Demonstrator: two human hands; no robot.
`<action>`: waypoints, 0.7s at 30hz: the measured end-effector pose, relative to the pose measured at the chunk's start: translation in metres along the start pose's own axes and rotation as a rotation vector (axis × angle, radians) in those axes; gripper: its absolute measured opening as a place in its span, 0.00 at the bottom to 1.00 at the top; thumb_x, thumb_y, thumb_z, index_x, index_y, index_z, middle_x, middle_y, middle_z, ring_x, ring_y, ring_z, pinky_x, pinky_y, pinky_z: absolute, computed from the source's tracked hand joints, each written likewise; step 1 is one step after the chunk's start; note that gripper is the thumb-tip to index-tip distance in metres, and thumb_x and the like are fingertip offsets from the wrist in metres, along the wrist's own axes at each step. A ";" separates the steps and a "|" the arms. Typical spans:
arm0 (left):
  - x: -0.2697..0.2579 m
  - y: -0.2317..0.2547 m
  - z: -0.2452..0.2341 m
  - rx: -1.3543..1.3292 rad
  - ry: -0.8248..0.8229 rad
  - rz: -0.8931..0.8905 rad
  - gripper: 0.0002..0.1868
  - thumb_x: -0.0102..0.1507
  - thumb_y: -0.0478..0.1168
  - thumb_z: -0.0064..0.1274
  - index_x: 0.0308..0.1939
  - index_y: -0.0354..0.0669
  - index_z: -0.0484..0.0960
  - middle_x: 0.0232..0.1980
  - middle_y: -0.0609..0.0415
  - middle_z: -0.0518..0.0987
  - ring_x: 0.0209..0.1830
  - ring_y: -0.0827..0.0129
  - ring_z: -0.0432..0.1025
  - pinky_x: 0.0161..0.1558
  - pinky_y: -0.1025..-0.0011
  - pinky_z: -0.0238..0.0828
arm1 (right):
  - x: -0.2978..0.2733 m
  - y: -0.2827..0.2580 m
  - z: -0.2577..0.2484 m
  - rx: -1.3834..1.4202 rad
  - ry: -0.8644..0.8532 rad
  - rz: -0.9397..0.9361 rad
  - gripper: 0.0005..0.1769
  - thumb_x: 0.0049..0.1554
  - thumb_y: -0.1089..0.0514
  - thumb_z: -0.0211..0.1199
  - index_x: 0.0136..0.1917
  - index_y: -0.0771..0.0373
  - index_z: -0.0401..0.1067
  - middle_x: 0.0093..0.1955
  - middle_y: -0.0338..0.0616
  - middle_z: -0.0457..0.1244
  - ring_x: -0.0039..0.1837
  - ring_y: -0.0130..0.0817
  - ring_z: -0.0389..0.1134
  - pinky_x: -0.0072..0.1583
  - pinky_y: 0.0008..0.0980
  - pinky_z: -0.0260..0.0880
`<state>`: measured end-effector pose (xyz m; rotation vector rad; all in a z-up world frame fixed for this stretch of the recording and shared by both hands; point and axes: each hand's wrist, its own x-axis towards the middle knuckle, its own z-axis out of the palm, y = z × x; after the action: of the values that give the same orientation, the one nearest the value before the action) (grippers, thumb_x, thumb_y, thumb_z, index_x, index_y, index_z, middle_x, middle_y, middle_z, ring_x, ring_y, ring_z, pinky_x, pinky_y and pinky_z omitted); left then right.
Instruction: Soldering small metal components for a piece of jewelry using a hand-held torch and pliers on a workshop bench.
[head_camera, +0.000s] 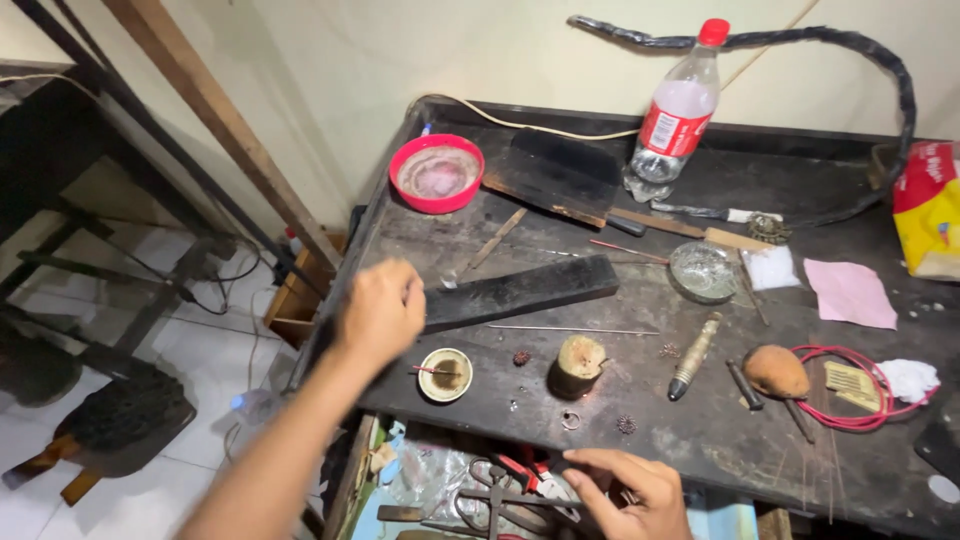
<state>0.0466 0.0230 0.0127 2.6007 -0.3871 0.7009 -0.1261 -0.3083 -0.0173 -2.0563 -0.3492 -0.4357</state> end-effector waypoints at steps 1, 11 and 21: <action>0.016 -0.009 -0.004 -0.007 -0.004 0.009 0.09 0.62 0.37 0.48 0.26 0.41 0.74 0.28 0.44 0.76 0.28 0.44 0.71 0.34 0.47 0.64 | -0.001 -0.001 -0.001 -0.006 0.009 0.006 0.07 0.46 0.52 0.76 0.41 0.48 0.85 0.32 0.29 0.75 0.28 0.16 0.64 0.34 0.19 0.65; 0.156 -0.068 0.025 0.039 -0.028 -0.282 0.12 0.60 0.36 0.48 0.33 0.44 0.89 0.38 0.41 0.85 0.42 0.36 0.73 0.48 0.48 0.72 | 0.001 -0.006 -0.002 0.079 -0.038 -0.082 0.07 0.48 0.52 0.76 0.41 0.50 0.85 0.30 0.28 0.75 0.26 0.15 0.68 0.30 0.19 0.65; 0.161 -0.056 0.059 0.021 -0.201 -0.699 0.19 0.59 0.35 0.49 0.52 0.37 0.84 0.55 0.33 0.76 0.51 0.32 0.75 0.50 0.47 0.77 | 0.000 -0.003 -0.002 0.093 -0.032 -0.160 0.07 0.49 0.50 0.73 0.41 0.52 0.84 0.33 0.30 0.75 0.25 0.18 0.64 0.33 0.18 0.66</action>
<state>0.2259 0.0199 0.0337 2.5703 0.4652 0.1989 -0.1274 -0.3088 -0.0137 -1.9542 -0.5461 -0.4744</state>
